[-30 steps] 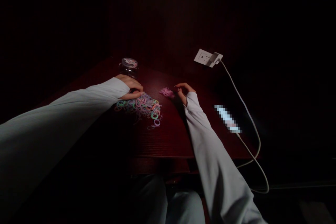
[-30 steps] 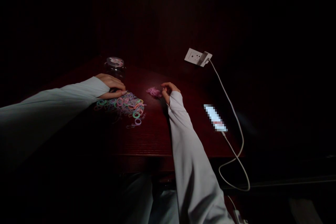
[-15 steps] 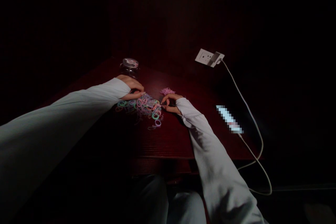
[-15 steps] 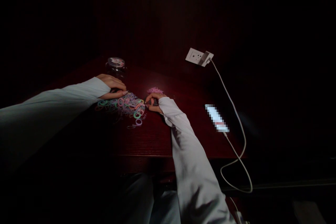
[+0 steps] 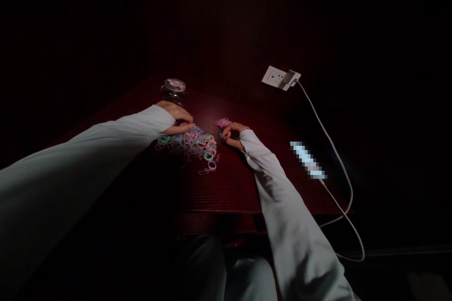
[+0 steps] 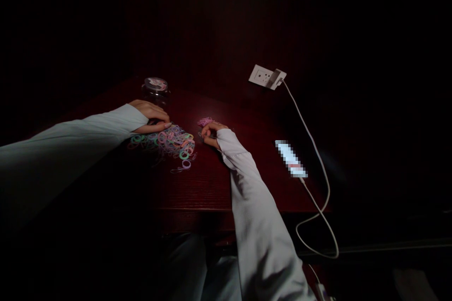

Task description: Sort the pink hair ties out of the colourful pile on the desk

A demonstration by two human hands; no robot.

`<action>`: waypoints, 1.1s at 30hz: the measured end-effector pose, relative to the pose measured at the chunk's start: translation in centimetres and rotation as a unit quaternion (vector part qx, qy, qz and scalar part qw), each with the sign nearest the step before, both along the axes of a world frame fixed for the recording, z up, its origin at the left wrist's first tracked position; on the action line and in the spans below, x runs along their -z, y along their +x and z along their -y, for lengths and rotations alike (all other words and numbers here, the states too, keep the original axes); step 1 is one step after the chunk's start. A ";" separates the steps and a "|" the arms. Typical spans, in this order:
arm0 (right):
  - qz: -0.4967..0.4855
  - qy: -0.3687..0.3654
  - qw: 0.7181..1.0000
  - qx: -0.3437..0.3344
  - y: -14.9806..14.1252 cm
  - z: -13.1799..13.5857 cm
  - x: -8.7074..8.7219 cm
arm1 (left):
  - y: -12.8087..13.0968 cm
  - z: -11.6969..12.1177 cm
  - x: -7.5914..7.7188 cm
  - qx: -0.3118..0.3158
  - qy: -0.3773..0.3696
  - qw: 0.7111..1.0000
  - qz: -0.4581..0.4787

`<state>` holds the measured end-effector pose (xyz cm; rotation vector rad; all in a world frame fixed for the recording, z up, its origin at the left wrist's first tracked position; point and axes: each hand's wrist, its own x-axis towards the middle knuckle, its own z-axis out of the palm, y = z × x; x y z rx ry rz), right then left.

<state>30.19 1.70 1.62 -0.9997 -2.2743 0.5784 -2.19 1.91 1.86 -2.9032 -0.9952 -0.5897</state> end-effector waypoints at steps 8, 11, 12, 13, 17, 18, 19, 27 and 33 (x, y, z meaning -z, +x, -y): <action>-0.129 0.002 0.941 0.312 6.8 -3.7 0.3 | 0.3 0.4 -0.1 0.000 0.010 1.000 -0.007; -0.066 -0.019 0.929 0.364 8.6 -4.0 1.0 | 0.4 0.4 -0.1 -0.007 0.005 1.000 -0.004; -0.051 -0.023 0.929 0.366 8.9 -3.9 1.2 | 0.4 0.4 0.0 -0.009 0.003 1.000 -0.002; -0.041 -0.024 0.930 0.364 9.0 -3.9 1.5 | 0.4 0.4 0.0 -0.009 0.001 1.000 0.000; -0.027 -0.030 0.938 0.344 8.9 -4.0 2.0 | 0.4 0.3 0.0 -0.008 0.002 1.000 -0.008; -0.026 -0.034 0.939 0.340 8.9 -4.0 2.1 | 0.3 0.3 -0.1 -0.009 0.002 1.000 -0.010; -0.026 -0.037 0.941 0.336 9.0 -4.0 2.1 | 0.3 0.3 -0.1 -0.009 0.002 1.000 -0.012; -0.019 -0.040 0.932 0.361 9.3 -4.5 2.0 | 0.3 0.1 0.2 -0.010 0.003 1.000 0.003; -0.031 -0.035 0.940 0.339 9.7 -5.8 3.2 | 0.1 0.0 0.0 -0.004 0.000 1.000 -0.001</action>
